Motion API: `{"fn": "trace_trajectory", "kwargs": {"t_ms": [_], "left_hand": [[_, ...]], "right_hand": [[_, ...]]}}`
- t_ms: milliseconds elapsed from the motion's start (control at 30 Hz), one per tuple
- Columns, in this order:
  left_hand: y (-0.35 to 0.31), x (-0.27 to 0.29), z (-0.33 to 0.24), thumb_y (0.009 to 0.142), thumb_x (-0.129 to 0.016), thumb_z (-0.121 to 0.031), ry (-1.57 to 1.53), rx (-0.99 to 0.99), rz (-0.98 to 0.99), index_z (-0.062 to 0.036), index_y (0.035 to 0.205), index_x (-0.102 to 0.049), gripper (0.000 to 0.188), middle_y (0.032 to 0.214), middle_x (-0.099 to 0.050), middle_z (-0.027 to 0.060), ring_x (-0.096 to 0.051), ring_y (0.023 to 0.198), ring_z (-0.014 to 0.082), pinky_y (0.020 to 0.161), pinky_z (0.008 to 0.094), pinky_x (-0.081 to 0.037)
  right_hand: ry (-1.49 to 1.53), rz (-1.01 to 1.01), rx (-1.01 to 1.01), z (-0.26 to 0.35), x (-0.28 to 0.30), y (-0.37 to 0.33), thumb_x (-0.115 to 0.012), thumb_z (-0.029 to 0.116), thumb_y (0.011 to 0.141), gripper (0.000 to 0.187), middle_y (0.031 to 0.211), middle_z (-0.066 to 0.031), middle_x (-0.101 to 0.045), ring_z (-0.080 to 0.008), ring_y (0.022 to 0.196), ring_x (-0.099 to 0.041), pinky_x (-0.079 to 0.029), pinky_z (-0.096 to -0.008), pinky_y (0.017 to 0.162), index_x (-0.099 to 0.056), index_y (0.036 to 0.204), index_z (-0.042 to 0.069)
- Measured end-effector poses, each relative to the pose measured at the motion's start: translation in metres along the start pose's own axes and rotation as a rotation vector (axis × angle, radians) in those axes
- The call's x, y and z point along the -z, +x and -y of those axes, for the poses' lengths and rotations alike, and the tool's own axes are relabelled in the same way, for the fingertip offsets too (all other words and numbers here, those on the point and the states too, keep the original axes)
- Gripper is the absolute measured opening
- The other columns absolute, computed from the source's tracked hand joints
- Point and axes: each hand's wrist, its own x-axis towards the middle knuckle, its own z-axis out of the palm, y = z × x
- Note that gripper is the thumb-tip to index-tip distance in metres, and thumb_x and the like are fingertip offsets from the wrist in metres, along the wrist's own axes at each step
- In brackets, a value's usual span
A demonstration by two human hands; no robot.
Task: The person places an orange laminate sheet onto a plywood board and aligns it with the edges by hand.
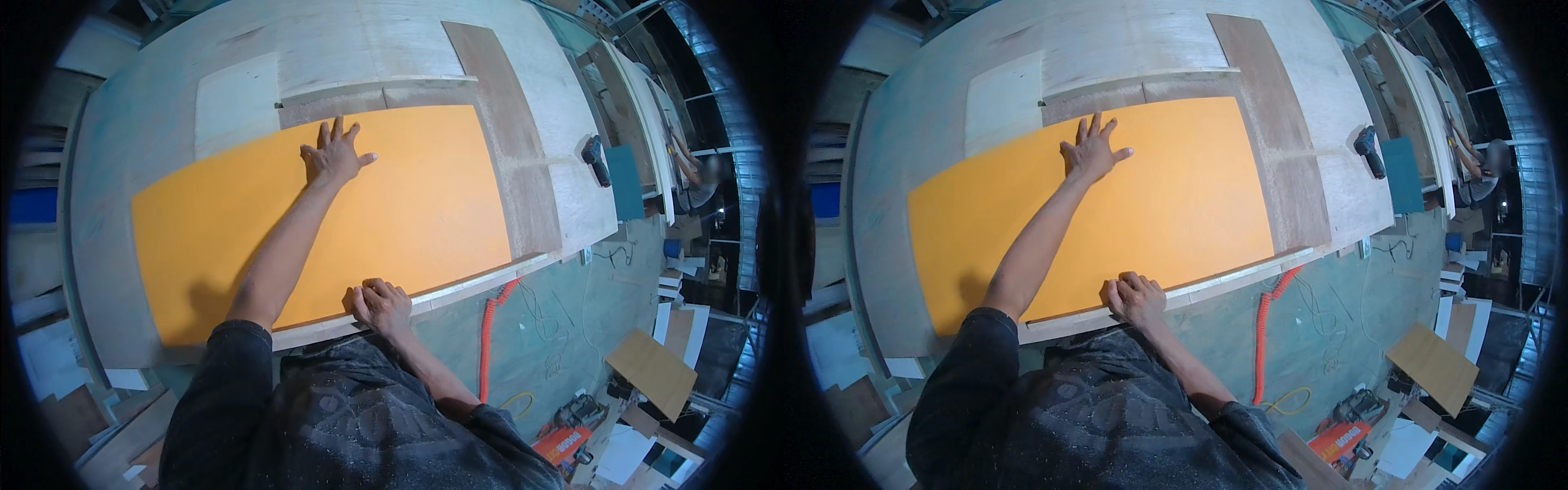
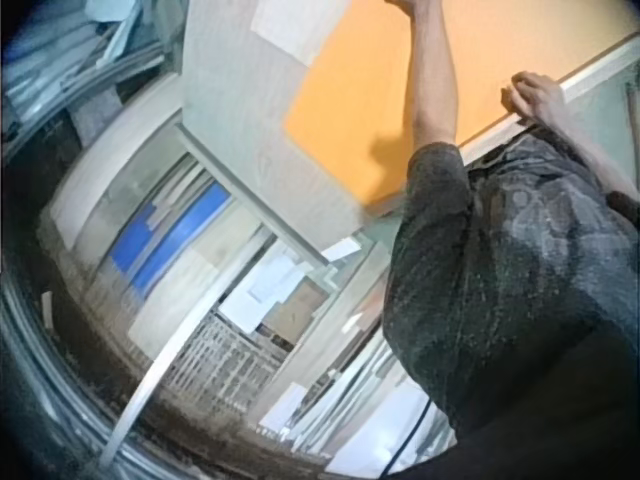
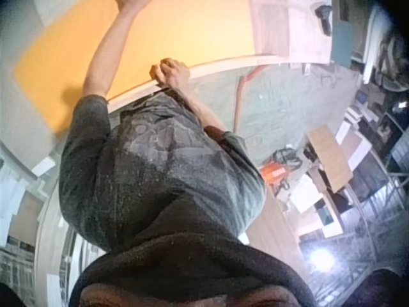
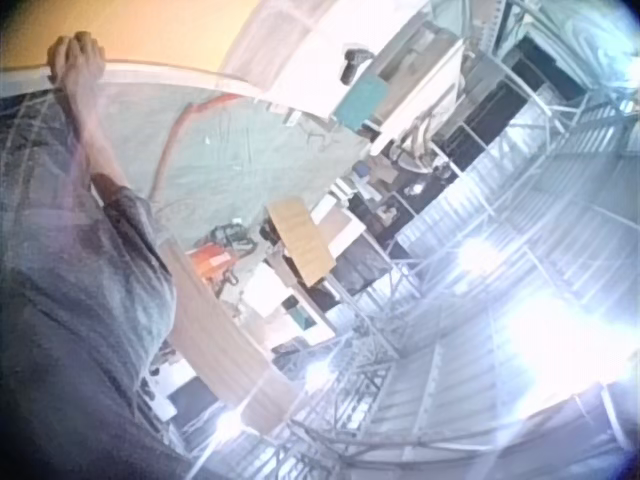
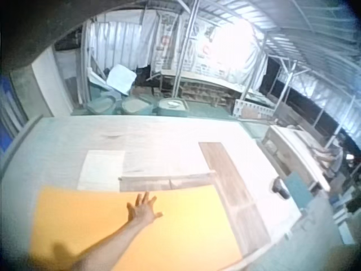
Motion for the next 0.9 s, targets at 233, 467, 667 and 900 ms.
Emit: {"fn": "trace_trajectory", "kwargs": {"t_ms": [233, 467, 667, 900], "left_hand": [[0.056, 0.025, 0.007, 0.090, -0.072, -0.067, 0.020, -0.005, 0.013, -0.0286, 0.166, -0.032, 0.094, 0.179, -0.010, 0.0071, -0.008, 0.165, 0.0349, 0.115, 0.0792, -0.026], [0.127, 0.049, 0.024, 0.085, -0.077, -0.068, -0.025, -0.041, -0.037, -0.0312, 0.164, -0.037, 0.096, 0.178, -0.014, 0.0090, -0.008, 0.163, 0.0409, 0.116, 0.0823, -0.023], [0.170, 0.057, 0.030, 0.085, -0.075, -0.072, -0.016, -0.049, -0.052, -0.0318, 0.165, -0.035, 0.098, 0.178, -0.016, 0.0087, -0.008, 0.163, 0.0384, 0.119, 0.0819, -0.018], [0.217, 0.075, 0.037, 0.087, -0.069, -0.076, 0.090, -0.034, -0.120, -0.0322, 0.165, -0.034, 0.096, 0.177, -0.021, 0.0019, -0.017, 0.163, 0.0333, 0.118, 0.0754, -0.030]], "right_hand": [[-0.008, -0.044, -0.014, -0.008, -0.022, 0.052, -0.076, 0.024, 0.091, 0.020, 0.085, 0.0010, -0.071, -0.0162, 0.069, -0.070, -0.052, -0.0334, 0.060, -0.075, 0.073, 0.014], [0.004, -0.074, -0.008, -0.014, -0.043, 0.120, -0.078, 0.023, 0.090, 0.019, 0.086, 0.0009, -0.074, -0.0188, 0.067, -0.071, -0.054, -0.0330, 0.059, -0.077, 0.073, 0.013], [-0.025, -0.114, -0.023, -0.021, -0.062, 0.159, -0.076, 0.026, 0.092, 0.026, 0.082, 0.0013, -0.072, -0.0184, 0.069, -0.068, -0.052, -0.0342, 0.062, -0.075, 0.070, 0.014], [-0.035, -0.133, -0.011, -0.026, -0.078, 0.215, -0.076, 0.028, 0.093, 0.030, 0.080, 0.0002, -0.072, -0.0196, 0.067, -0.069, -0.051, -0.0344, 0.062, -0.074, 0.067, 0.013]]}}
